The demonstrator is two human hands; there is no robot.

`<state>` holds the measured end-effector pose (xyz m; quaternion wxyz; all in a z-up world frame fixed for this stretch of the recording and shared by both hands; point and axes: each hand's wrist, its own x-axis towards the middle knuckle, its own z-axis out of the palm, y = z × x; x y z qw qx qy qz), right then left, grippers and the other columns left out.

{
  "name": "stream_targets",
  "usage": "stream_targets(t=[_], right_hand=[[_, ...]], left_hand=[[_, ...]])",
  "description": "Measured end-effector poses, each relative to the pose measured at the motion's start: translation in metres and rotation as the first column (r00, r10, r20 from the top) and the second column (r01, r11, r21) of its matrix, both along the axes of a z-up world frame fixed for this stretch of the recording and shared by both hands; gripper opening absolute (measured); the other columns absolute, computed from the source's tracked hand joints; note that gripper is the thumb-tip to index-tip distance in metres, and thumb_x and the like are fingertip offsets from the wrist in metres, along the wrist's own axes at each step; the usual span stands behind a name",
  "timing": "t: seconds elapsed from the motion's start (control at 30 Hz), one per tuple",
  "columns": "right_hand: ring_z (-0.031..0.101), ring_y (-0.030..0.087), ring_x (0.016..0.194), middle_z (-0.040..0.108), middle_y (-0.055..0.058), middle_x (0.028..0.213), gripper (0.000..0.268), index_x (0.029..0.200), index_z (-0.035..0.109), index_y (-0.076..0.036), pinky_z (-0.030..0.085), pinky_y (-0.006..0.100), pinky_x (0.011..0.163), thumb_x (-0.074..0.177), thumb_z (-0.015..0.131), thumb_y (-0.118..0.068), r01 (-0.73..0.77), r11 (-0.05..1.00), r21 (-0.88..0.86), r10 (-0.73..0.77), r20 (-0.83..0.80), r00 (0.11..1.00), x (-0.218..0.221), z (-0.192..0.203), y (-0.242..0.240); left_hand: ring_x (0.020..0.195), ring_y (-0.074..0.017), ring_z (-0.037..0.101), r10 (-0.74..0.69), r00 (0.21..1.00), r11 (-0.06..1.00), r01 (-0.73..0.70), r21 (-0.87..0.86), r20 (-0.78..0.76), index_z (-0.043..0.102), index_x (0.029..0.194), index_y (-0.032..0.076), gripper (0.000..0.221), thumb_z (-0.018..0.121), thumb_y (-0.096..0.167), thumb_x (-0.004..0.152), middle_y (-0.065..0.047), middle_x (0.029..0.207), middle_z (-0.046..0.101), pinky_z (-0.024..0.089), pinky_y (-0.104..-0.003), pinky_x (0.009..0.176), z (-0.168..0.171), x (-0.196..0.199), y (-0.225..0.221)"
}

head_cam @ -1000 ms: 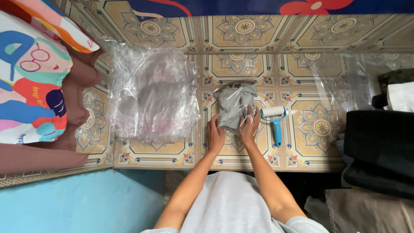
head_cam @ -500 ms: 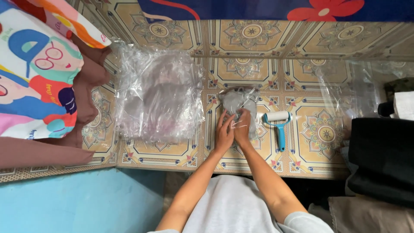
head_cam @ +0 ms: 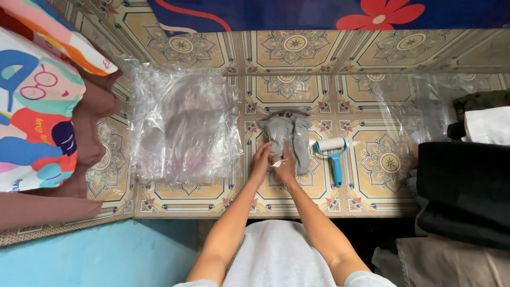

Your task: Using a lint roller to remove lint and debris from shirts.

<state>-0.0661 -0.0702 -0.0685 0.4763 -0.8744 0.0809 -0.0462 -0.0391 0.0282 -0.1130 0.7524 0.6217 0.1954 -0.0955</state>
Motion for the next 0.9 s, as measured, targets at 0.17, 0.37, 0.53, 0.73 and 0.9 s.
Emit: stream_targets(t=[0.17, 0.37, 0.53, 0.73, 0.9], right_hand=[[0.058, 0.044, 0.126, 0.065, 0.024, 0.131, 0.057, 0.144, 0.058, -0.016, 0.047, 0.055, 0.108, 0.087, 0.06, -0.017, 0.035, 0.999, -0.007, -0.036, -0.092, 0.995, 0.013, -0.01, -0.024], [0.039, 0.032, 0.147, 0.049, 0.007, 0.157, 0.074, 0.151, 0.053, -0.019, 0.021, 0.054, 0.121, 0.09, 0.027, -0.052, -0.366, 0.905, -0.214, 0.416, 0.274, 0.867, 0.002, -0.055, -0.063], [0.039, 0.035, 0.146, 0.048, 0.005, 0.157, 0.085, 0.156, 0.046, -0.027, 0.023, 0.048, 0.125, 0.073, 0.061, -0.017, -0.465, 0.803, -0.372, 0.559, 0.201, 0.805, -0.009, -0.015, -0.067], [0.053, 0.052, 0.128, 0.065, 0.03, 0.132, 0.048, 0.139, 0.063, -0.001, 0.039, 0.055, 0.115, 0.092, 0.055, -0.005, -0.476, 0.856, -0.203, 0.5, 0.093, 0.861, -0.029, 0.096, -0.051], [0.028, 0.034, 0.153, 0.039, 0.019, 0.161, 0.057, 0.154, 0.042, -0.004, 0.014, 0.045, 0.129, 0.102, 0.048, -0.025, -0.297, 0.764, -0.573, 0.231, -0.187, 0.955, -0.021, -0.017, -0.053]], left_hand=[[0.133, -0.0297, 0.05, 0.045, 0.979, 0.999, -0.04, 0.029, -0.197, 0.047, 0.141, 0.029, 0.065, 0.071, 0.063, 0.091, -0.007, 0.146, 0.047, 0.049, -0.049, 0.102, 0.016, 0.029, -0.012], [0.143, -0.0409, 0.04, 0.089, 0.963, 0.996, -0.088, 0.013, -0.254, 0.03, 0.156, 0.026, 0.092, 0.081, 0.056, 0.086, -0.019, 0.158, 0.033, 0.046, -0.062, 0.106, 0.02, 0.047, -0.002], [0.115, -0.0301, 0.068, 0.123, 0.983, 0.886, -0.047, 0.462, -0.135, 0.05, 0.137, 0.032, 0.065, 0.083, 0.042, 0.082, -0.01, 0.116, 0.067, 0.057, -0.041, 0.092, 0.058, 0.032, 0.002], [0.106, -0.0261, 0.07, 0.021, 1.0, 0.7, -0.028, 0.714, 0.019, 0.057, 0.127, 0.03, 0.044, 0.074, 0.044, 0.089, -0.001, 0.108, 0.072, 0.056, -0.044, 0.088, 0.031, 0.039, 0.031], [0.113, -0.0314, 0.069, -0.029, 0.999, 0.682, -0.002, 0.731, 0.029, 0.058, 0.129, 0.022, 0.045, 0.071, 0.044, 0.092, -0.01, 0.114, 0.071, 0.054, -0.049, 0.096, 0.017, 0.046, 0.044]])
